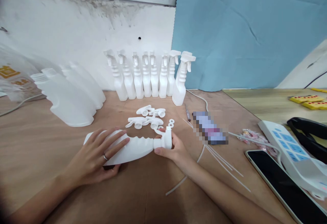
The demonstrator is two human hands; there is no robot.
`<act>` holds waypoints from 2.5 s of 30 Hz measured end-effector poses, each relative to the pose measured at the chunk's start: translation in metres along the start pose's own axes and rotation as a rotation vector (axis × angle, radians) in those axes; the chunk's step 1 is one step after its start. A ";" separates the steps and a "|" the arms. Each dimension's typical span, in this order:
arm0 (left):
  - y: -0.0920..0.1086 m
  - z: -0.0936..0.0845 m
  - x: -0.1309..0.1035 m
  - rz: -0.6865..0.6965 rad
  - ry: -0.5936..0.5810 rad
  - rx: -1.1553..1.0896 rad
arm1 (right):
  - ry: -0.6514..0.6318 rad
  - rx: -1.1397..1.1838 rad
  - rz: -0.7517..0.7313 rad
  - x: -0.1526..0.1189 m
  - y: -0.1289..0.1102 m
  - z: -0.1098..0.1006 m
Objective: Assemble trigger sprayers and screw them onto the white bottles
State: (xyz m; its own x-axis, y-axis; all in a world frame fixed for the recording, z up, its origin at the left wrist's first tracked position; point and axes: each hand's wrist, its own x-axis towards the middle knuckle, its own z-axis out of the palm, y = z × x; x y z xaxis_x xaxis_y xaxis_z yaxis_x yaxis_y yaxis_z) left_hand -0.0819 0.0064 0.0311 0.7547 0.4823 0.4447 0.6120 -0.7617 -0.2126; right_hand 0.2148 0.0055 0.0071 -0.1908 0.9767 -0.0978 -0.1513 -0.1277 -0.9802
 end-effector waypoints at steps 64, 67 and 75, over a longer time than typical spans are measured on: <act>-0.035 -0.019 0.106 -0.611 0.135 -0.608 | 0.256 -0.275 -0.433 0.019 -0.024 -0.045; -0.037 0.004 0.136 -0.735 0.295 -0.830 | 0.258 -0.300 -0.399 0.025 -0.017 -0.050; -0.030 0.069 0.228 -0.842 0.420 -0.755 | 0.150 -0.948 -0.470 0.028 -0.003 -0.059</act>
State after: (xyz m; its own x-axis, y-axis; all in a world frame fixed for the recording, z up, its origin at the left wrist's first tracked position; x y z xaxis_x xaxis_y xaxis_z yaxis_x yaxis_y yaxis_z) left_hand 0.0881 0.1696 0.0790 -0.0359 0.8779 0.4776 0.4773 -0.4048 0.7799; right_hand 0.2673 0.0433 -0.0032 -0.1784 0.9125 0.3680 0.6499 0.3901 -0.6523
